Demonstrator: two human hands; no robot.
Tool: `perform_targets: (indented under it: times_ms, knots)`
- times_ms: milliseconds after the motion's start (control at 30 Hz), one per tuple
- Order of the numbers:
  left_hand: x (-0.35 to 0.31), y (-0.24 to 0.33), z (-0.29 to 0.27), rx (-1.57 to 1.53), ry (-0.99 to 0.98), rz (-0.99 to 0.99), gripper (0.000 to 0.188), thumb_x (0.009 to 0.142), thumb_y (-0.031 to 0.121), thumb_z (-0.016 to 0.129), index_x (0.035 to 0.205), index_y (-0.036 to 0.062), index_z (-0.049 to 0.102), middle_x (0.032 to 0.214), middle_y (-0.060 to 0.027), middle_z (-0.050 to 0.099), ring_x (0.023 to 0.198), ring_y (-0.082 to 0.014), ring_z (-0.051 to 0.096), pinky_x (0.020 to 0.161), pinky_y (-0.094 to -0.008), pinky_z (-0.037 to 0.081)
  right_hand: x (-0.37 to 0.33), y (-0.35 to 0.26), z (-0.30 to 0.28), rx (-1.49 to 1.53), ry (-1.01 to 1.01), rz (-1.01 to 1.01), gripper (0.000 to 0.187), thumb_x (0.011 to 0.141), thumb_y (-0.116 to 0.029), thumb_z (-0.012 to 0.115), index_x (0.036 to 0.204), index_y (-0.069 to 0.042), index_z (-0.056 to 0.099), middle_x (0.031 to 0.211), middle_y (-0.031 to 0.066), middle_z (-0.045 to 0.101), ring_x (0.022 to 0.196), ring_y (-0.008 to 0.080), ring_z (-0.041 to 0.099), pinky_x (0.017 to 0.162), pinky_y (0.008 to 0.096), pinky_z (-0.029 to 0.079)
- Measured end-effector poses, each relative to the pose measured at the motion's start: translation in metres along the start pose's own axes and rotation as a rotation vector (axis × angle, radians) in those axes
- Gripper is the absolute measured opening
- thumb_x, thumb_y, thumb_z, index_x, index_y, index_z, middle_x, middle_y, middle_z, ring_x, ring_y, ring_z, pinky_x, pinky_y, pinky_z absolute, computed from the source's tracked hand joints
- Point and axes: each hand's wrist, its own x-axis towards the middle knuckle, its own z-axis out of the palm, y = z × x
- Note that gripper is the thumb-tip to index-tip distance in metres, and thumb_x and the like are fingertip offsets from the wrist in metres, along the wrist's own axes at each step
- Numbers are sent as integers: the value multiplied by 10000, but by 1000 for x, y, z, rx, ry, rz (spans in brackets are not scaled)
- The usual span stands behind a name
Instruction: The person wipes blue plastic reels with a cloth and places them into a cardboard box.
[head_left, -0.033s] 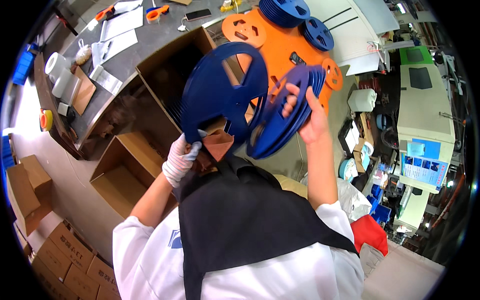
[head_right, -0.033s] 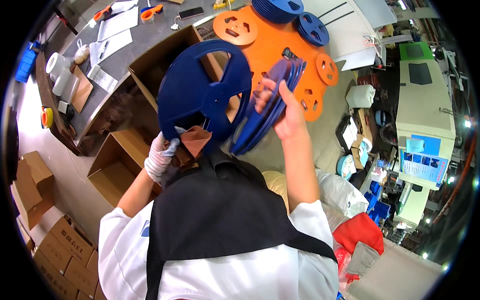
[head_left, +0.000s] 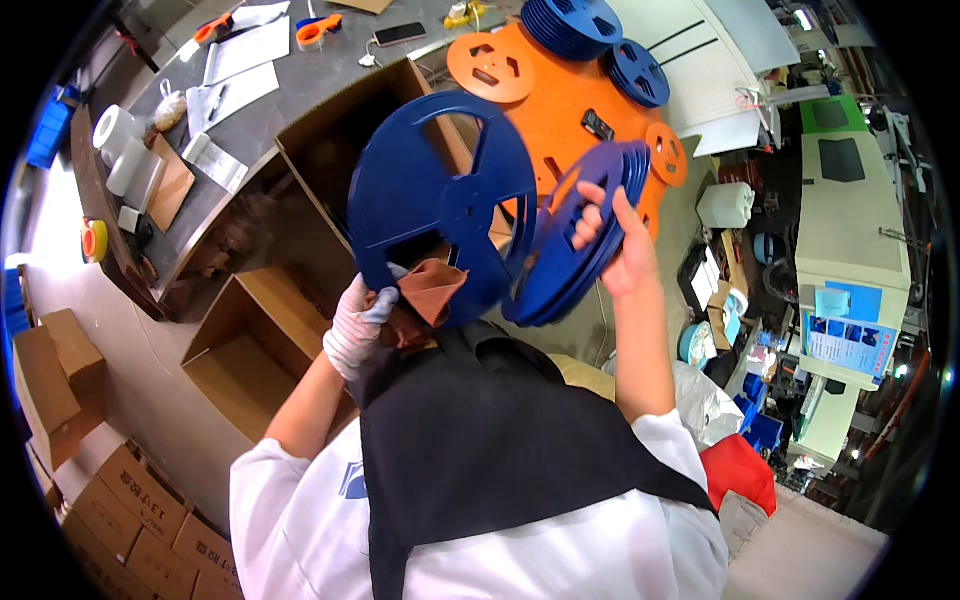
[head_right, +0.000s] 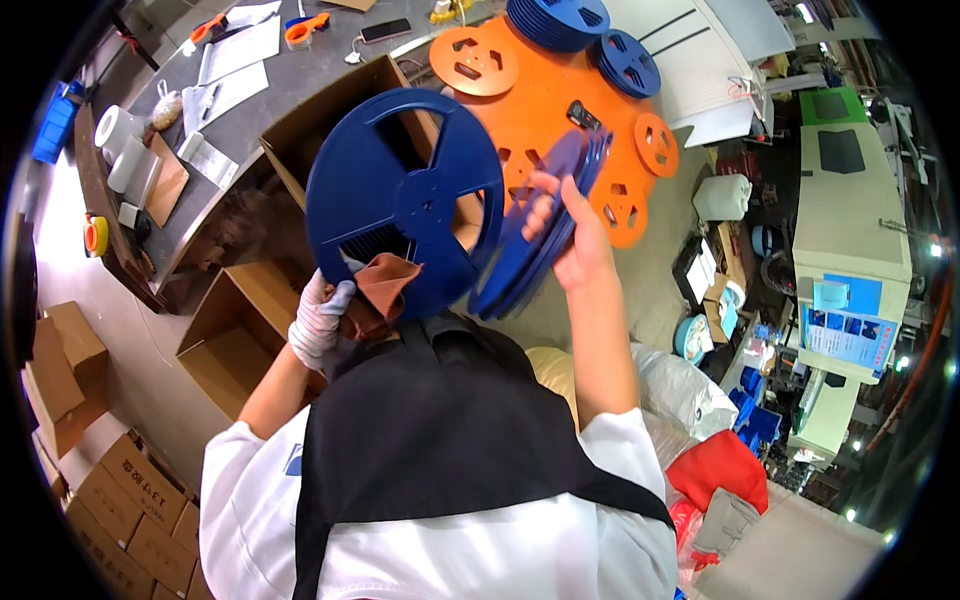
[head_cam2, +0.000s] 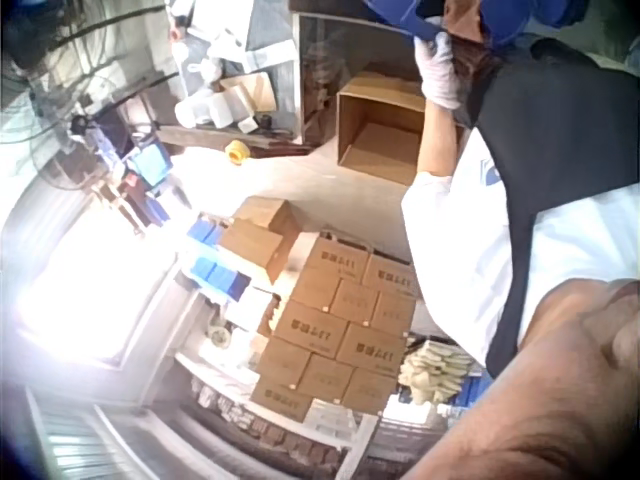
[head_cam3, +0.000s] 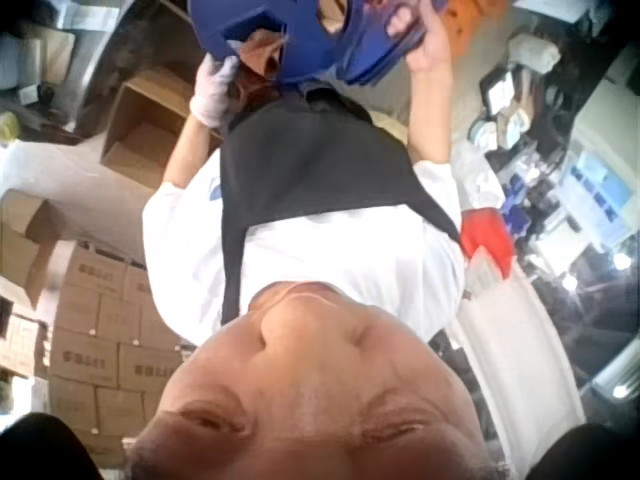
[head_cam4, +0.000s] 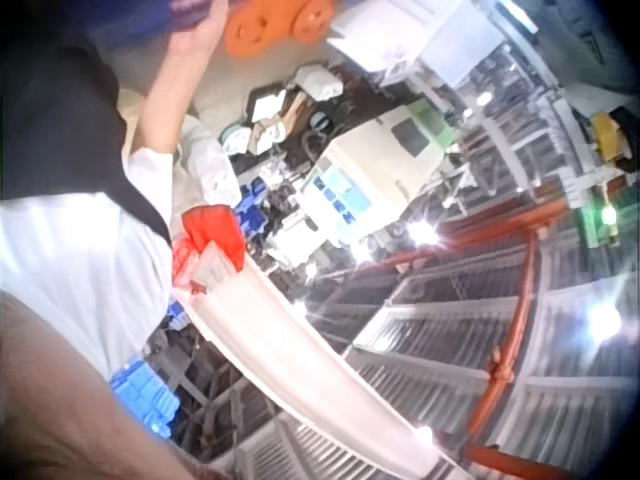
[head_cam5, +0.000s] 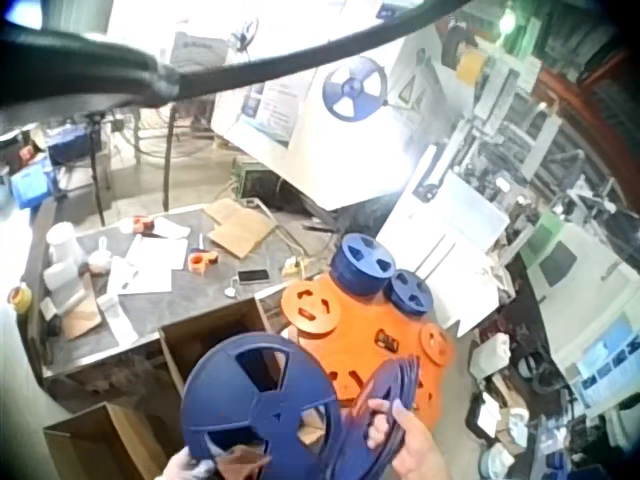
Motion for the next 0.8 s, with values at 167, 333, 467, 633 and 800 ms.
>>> perform_targets:
  times_ms: [167,333,467,633,800]
  knots:
    - [-21,9,-21,-454,125,-158,336,854,170,649,1137,50,514,1088,-72,573,996,-213,580,915,-388,497,-22,14,-38,8,113,8,405,972,-356,446,1116,10,543,631,-9,420,554,109,399,540,263,367]
    - [-29,8,-27,-585,186,-214,397,829,171,670,1163,42,497,1102,-85,571,1008,-240,592,913,-397,499,-29,27,-52,157,101,41,394,960,-365,467,1069,4,553,625,-16,422,557,106,407,544,262,368]
    - [-21,1,-34,-586,174,-232,409,824,185,684,1161,48,498,1098,-80,574,1002,-229,594,914,-389,497,-32,35,-56,261,102,56,385,964,-366,454,1071,-8,547,629,-20,406,573,101,404,554,262,369]
    - [2,-26,-51,-415,265,-203,377,860,168,631,1188,37,497,1095,-90,589,969,-228,603,899,-378,501,-37,46,-57,215,226,41,349,964,-353,449,1029,-28,556,624,-6,431,560,117,411,544,278,379]
    - [60,-69,-69,-65,546,-220,218,890,65,522,1104,34,549,979,-42,606,909,-150,570,809,-293,472,-43,56,-65,211,289,60,347,967,-349,440,1048,-30,550,635,1,434,573,126,420,558,285,391]
